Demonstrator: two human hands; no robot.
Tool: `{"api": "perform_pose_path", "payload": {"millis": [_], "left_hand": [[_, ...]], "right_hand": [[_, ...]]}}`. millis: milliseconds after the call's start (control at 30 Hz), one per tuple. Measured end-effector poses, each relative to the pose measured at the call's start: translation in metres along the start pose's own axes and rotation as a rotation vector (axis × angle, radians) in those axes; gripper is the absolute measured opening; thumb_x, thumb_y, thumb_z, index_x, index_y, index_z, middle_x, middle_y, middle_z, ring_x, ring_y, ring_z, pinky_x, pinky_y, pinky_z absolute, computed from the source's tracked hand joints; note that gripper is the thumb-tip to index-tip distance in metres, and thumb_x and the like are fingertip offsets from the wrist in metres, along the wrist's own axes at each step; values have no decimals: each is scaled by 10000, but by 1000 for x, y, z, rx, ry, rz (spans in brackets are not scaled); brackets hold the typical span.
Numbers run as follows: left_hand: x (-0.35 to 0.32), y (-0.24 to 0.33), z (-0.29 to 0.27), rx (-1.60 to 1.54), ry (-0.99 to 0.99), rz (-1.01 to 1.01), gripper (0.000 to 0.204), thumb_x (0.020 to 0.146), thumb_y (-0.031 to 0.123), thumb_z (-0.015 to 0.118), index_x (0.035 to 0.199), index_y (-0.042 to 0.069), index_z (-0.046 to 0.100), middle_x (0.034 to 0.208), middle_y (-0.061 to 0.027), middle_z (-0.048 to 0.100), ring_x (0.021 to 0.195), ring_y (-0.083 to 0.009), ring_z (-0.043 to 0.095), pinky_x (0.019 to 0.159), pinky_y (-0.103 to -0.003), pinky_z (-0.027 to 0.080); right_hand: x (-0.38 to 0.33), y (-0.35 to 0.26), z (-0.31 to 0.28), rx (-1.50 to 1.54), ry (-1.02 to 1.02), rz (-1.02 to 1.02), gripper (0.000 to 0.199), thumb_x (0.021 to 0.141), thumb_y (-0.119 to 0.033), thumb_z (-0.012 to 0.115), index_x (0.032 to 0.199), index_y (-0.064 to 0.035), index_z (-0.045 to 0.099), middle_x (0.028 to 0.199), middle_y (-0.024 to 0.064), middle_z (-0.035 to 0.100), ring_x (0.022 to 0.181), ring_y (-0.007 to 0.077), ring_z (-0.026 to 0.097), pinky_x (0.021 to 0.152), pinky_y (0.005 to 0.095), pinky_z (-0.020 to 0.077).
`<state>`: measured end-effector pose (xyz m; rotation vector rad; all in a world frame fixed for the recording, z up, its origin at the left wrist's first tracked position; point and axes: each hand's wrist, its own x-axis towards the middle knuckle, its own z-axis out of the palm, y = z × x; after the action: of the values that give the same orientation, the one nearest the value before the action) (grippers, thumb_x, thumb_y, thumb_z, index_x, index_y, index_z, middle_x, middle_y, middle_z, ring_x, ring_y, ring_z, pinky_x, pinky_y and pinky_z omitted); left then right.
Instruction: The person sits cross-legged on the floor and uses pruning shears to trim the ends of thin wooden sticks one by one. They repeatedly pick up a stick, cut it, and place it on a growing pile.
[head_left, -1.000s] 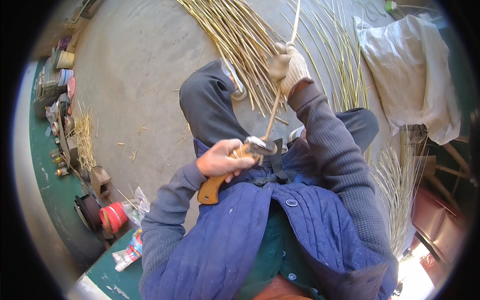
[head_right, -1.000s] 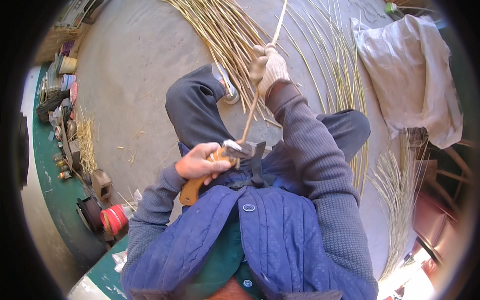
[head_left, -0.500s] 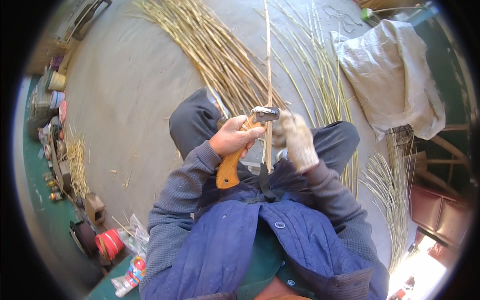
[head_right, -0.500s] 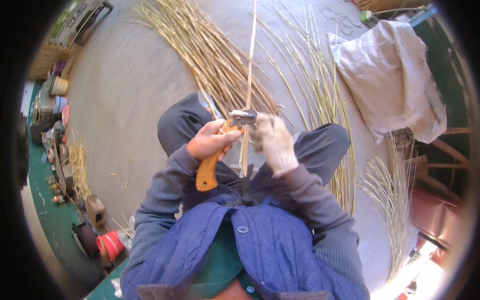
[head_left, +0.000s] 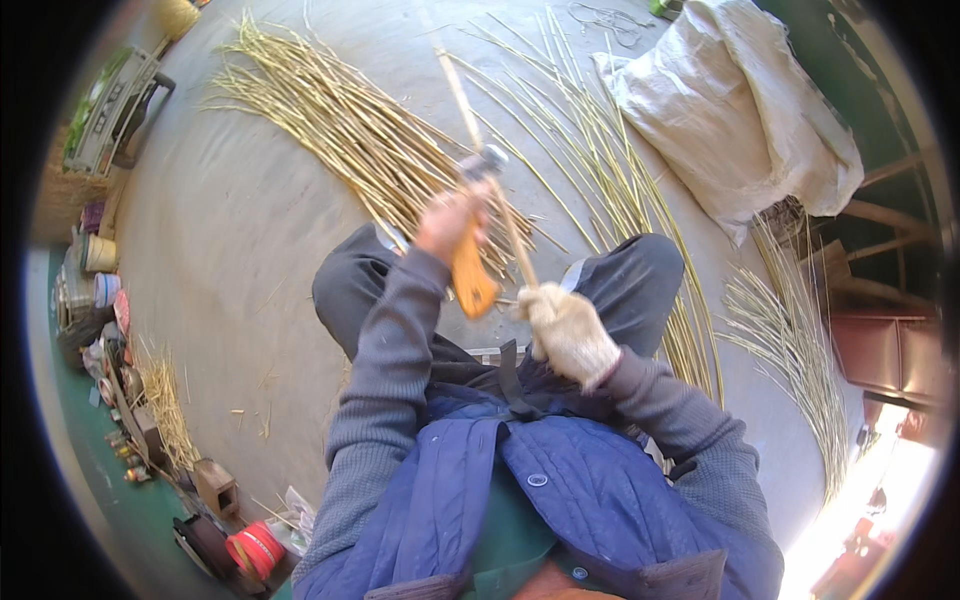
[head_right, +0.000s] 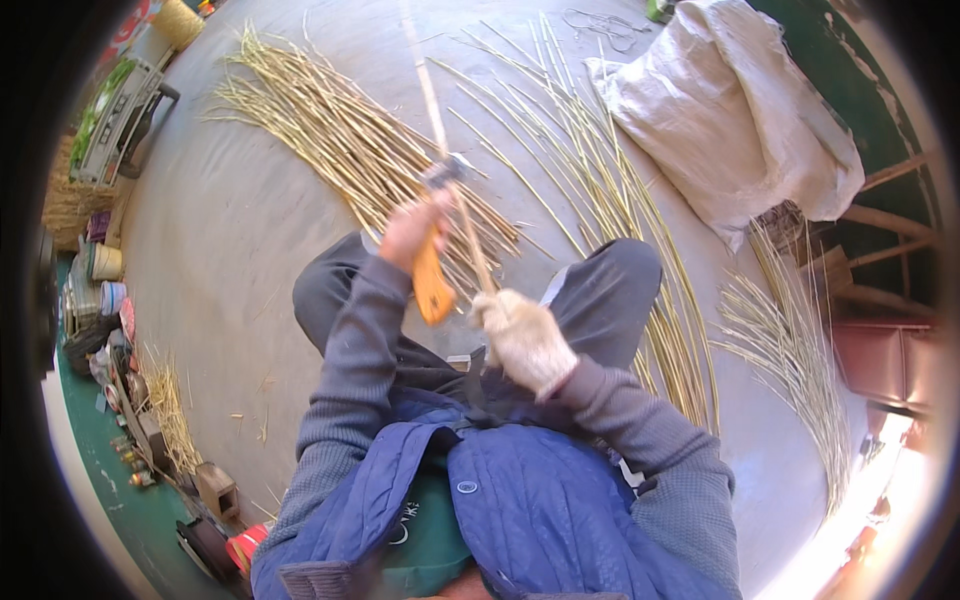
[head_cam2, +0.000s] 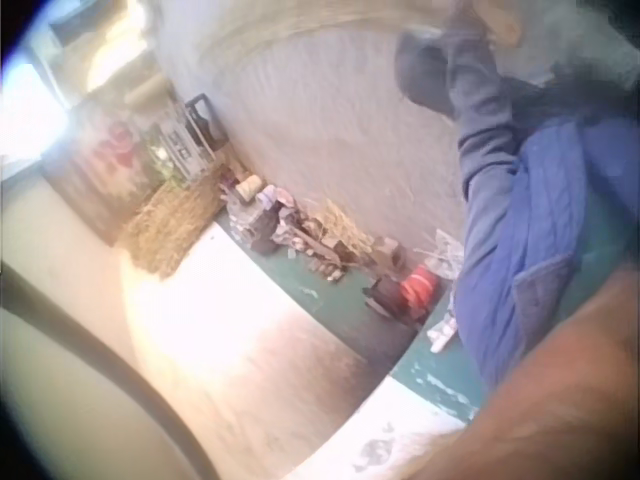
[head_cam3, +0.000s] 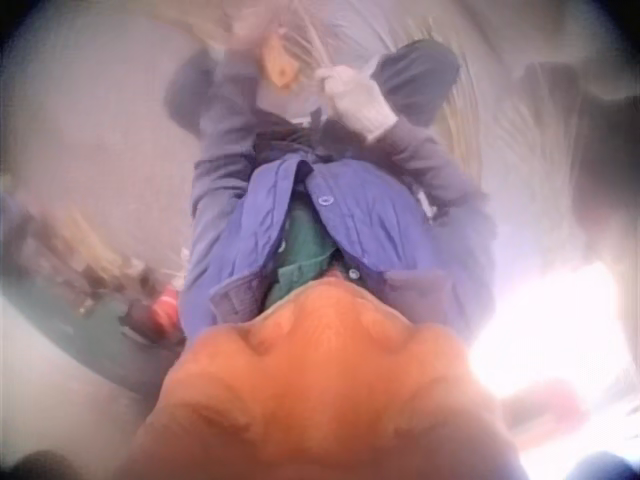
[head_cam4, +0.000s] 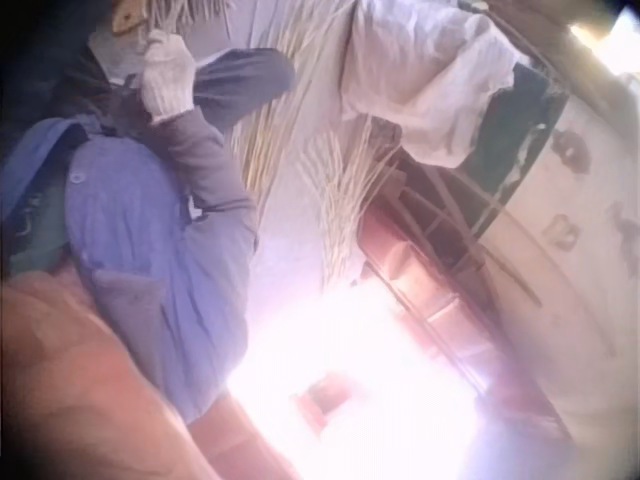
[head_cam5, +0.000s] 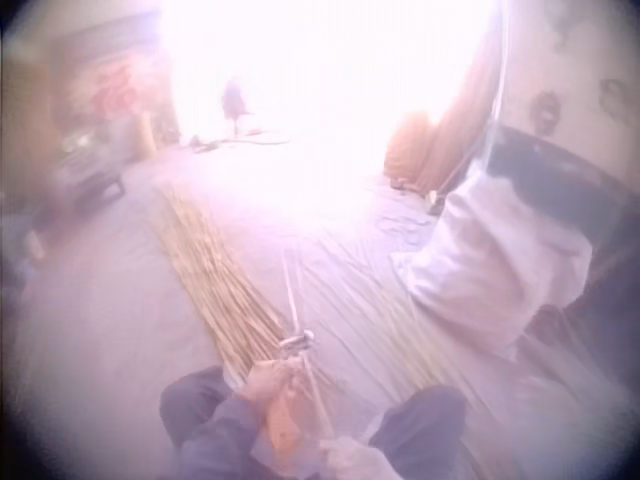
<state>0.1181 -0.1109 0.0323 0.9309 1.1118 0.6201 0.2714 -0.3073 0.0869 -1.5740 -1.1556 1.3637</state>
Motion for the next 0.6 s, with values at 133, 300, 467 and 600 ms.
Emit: {"api": "perform_pose_path", "payload": {"millis": [133,300,467,600], "left_hand": [[26,42,15,-15,-134,57,264,1014,299,730,985,40,681,718,-18,639,521,-91,593,464,-229,500],[22,43,46,0,-112,50,233,1028,296,736,1000,74,671,720,-4,614,549,-92,575,482,-224,489],[-2,33,73,-26,-130,76,247,1021,300,740,974,66,676,705,-6,619,526,-101,589,458,-237,493],[16,38,65,-48,-73,84,254,990,296,767,947,57,692,708,-27,632,526,-119,600,467,-253,507]], "right_hand": [[-27,-31,-34,131,44,266,325,1117,-288,500,1077,-10,666,828,22,657,570,93,591,551,265,518],[-21,-35,-94,77,-152,301,368,1120,-321,478,1190,-3,650,859,64,694,592,100,614,548,247,528],[36,-50,-102,-6,-135,205,344,1102,-330,482,1168,-29,636,802,55,648,699,139,671,625,328,571],[53,-23,-91,-119,0,-24,384,1115,-373,469,1104,-40,660,783,46,625,646,126,650,589,334,550]]}}
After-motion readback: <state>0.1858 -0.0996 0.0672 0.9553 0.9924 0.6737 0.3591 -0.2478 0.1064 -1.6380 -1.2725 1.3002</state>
